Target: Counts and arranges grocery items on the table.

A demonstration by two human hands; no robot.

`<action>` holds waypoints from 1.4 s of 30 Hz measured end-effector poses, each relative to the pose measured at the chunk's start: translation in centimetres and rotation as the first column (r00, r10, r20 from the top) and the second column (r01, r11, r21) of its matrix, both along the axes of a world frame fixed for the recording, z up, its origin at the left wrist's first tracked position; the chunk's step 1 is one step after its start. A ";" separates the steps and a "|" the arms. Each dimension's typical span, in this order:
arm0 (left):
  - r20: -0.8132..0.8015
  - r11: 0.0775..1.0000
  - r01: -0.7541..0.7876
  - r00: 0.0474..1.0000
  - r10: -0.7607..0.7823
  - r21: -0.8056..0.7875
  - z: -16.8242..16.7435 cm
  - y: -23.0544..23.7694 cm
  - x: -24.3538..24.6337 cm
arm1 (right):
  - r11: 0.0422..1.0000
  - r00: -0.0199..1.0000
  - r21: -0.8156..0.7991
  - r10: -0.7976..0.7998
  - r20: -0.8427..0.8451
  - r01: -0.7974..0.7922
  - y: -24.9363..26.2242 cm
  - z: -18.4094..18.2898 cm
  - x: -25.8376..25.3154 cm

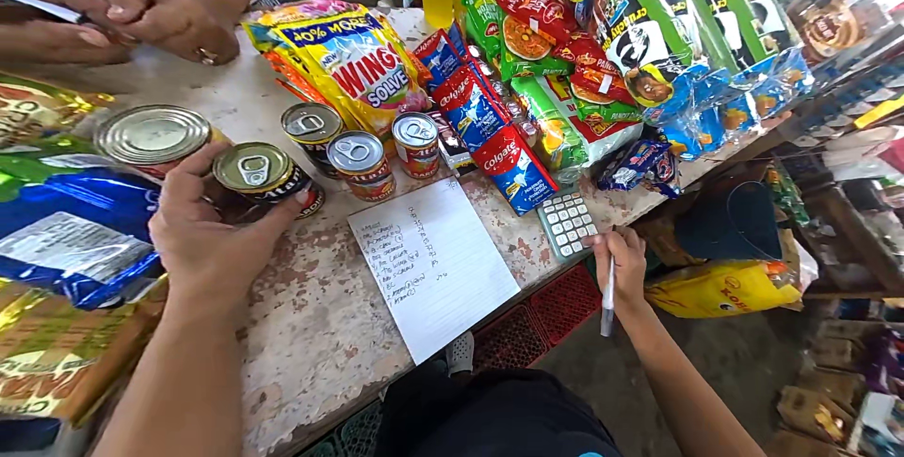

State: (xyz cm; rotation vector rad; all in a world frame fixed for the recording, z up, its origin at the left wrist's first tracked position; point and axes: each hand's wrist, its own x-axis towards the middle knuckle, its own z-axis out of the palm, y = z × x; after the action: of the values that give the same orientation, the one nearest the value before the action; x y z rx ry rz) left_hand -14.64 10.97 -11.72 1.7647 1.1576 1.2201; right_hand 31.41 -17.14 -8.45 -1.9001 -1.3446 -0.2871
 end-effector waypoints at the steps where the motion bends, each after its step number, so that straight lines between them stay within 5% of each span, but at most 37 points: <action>1: -0.002 1.000 -0.005 1.000 0.005 -0.001 -0.1 0.1 0.0 | 1.000 1.000 -0.008 -0.010 -0.007 0.010 -0.1 -0.3 0.2; 5: 0.000 0.999 0.008 1.000 -0.008 0.034 -1.1 0.7 -0.4 | 0.981 0.975 0.121 0.170 -0.142 -0.154 1.1 1.7 -3.3; 10: -0.032 0.999 0.013 0.999 -0.012 0.040 0.7 -0.3 0.4 | 0.843 0.742 0.262 0.537 -0.401 -0.469 5.0 3.9 -11.2; 13: -0.037 0.999 0.001 0.999 0.000 0.049 4.5 -2.8 2.1 | 0.846 0.688 0.239 0.528 -0.497 -0.477 7.5 1.9 -13.6; 17: 0.009 0.997 0.003 1.000 -0.004 0.071 5.0 -3.3 2.2 | 0.818 0.582 0.105 0.486 -0.652 -0.566 9.7 0.9 -15.0; 30: 0.058 0.994 0.024 0.998 -0.031 0.106 4.8 -2.8 2.4 | 0.781 0.694 0.068 0.588 -0.415 -0.621 11.7 -0.8 -18.5; 42: 0.087 0.998 0.041 0.995 -0.045 0.048 5.0 -2.7 2.3 | 0.786 0.699 0.131 0.601 -0.387 -0.604 11.9 -1.3 -18.4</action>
State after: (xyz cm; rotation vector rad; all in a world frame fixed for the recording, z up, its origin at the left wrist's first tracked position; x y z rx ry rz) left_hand -12.37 8.30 -6.69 1.7423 1.0436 1.2950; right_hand 13.00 -5.27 -9.77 -1.3056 -1.5722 0.4356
